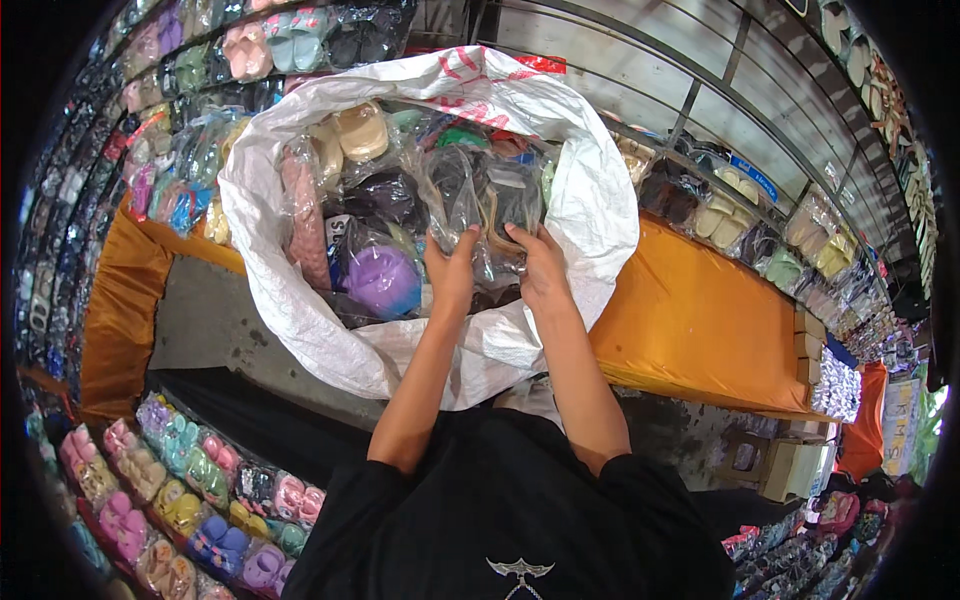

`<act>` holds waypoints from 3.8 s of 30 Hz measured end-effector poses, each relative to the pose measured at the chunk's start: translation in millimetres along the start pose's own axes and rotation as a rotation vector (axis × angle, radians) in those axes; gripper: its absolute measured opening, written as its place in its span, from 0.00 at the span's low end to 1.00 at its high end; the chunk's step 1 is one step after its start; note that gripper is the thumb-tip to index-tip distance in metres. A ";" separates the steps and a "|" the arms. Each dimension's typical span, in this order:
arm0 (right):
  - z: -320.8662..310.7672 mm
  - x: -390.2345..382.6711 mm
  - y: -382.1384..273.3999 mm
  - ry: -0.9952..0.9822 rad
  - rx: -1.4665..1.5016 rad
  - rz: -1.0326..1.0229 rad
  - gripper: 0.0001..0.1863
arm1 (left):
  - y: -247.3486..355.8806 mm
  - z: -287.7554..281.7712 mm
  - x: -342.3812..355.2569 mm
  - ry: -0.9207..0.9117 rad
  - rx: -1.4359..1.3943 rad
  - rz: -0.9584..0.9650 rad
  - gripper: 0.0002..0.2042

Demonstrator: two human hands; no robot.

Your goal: Arranging and sorting packaged slippers from a large bag onto retail display shelves.

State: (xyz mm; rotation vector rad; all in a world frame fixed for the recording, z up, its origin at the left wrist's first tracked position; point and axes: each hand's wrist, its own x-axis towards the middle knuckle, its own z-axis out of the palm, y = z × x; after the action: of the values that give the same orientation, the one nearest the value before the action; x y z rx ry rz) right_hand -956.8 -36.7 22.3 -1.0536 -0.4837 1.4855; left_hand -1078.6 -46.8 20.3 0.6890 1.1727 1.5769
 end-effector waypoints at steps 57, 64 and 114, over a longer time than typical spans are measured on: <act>-596.3 6.9 -12.3 0.582 -0.096 0.276 0.19 | -423.7 239.7 -169.4 -0.397 0.416 -1.060 0.34; -639.0 -11.2 4.8 0.582 -0.378 0.346 0.08 | -446.7 178.2 -164.1 -0.238 0.772 -0.610 0.22; -639.5 -20.8 7.8 0.171 -0.375 0.456 0.13 | -432.2 169.9 -170.5 -0.553 0.767 -0.932 0.15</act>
State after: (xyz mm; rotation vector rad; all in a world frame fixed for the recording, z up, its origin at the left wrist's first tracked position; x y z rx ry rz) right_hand -438.3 -228.8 -299.8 -1.6563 -0.4262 1.7167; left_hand -710.7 -140.3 -297.0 0.8062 1.3552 0.1113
